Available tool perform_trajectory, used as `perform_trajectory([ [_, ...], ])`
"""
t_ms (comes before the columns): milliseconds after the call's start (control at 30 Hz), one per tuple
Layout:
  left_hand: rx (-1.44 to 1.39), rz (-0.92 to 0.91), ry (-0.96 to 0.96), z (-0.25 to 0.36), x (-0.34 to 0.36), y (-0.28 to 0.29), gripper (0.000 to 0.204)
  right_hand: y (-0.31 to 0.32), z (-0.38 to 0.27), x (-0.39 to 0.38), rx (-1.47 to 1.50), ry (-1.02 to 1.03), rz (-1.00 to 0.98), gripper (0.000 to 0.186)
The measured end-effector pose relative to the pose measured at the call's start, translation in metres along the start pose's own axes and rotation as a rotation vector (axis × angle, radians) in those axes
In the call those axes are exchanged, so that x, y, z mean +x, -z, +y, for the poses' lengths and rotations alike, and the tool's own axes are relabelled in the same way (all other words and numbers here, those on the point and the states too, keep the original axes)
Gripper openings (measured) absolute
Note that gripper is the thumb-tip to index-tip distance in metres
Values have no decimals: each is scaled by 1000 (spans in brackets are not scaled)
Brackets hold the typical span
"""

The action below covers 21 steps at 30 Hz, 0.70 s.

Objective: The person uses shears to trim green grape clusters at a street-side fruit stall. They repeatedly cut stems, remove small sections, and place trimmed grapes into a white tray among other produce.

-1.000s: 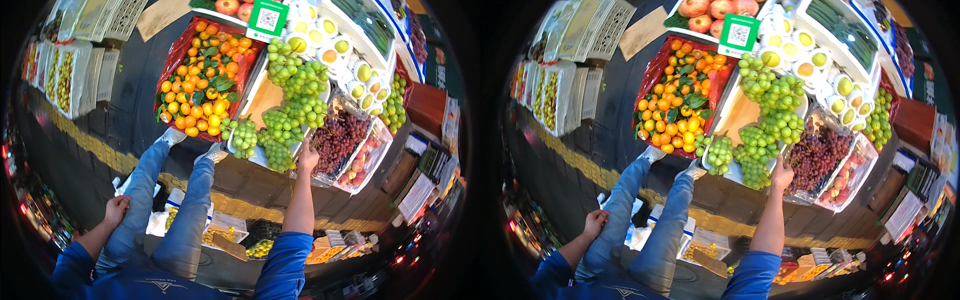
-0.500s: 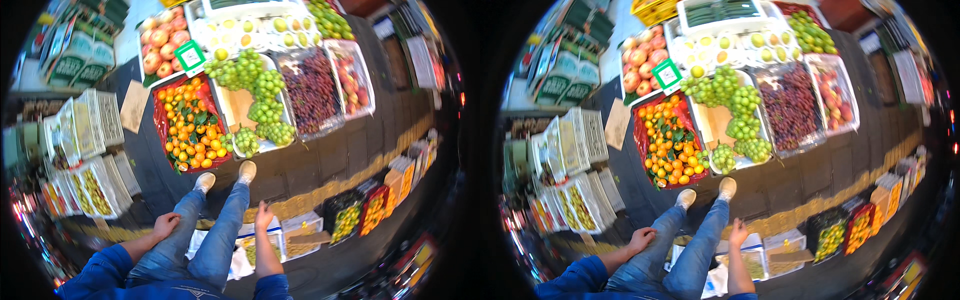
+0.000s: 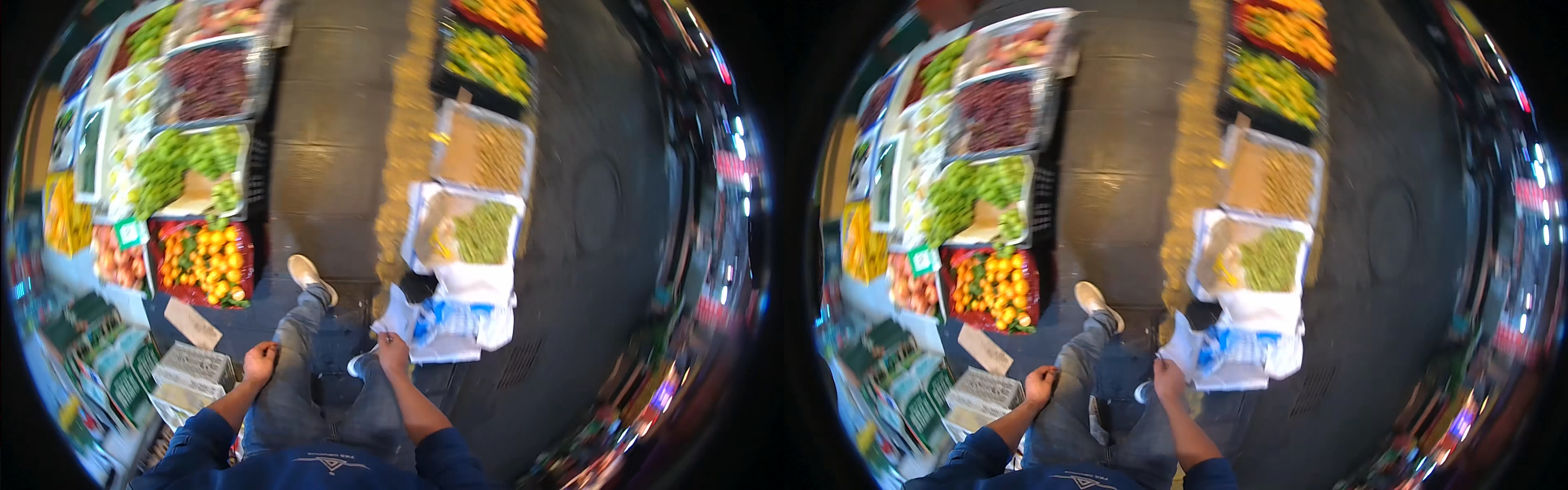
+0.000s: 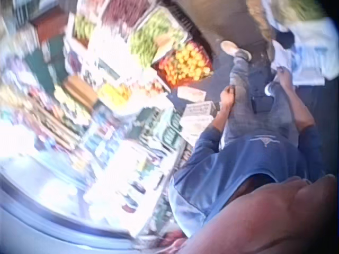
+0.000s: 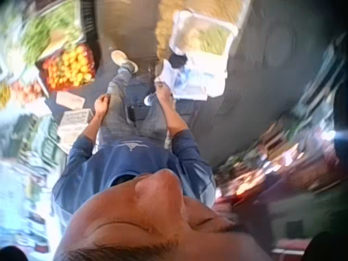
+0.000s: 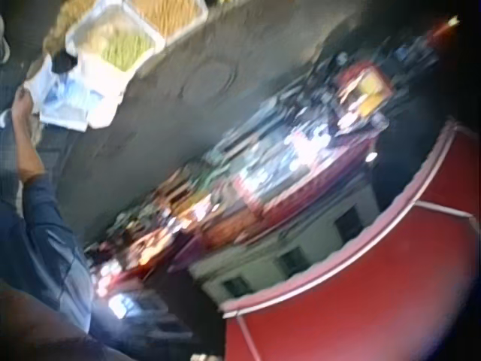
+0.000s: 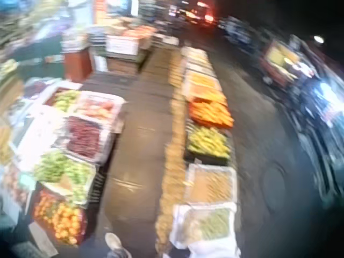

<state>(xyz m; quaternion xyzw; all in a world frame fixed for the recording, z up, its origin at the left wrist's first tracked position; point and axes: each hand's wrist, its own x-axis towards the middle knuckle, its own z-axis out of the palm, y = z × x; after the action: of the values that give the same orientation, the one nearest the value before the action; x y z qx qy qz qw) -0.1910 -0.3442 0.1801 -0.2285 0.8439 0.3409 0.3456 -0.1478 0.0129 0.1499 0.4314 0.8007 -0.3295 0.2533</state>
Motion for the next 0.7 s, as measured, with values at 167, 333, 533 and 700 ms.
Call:
perform_trajectory([
  [167, 365, -55, -245, 38, -20, -34, 20, -30, 109, -18, 352, -229, 47, 37],
  [333, 677, -120, -592, 93, -29, -120, 19, -78, 203, -3, 795, -469, -32, 31],
  [533, 819, -372, -966, 160, -5, -347, 30, -85, 283, 41, 1727, -723, 94, 24],
  [700, 835, -567, -1620, 219, 15, -574, 59, -78, 327, 81, 1970, -873, 400, 19],
])
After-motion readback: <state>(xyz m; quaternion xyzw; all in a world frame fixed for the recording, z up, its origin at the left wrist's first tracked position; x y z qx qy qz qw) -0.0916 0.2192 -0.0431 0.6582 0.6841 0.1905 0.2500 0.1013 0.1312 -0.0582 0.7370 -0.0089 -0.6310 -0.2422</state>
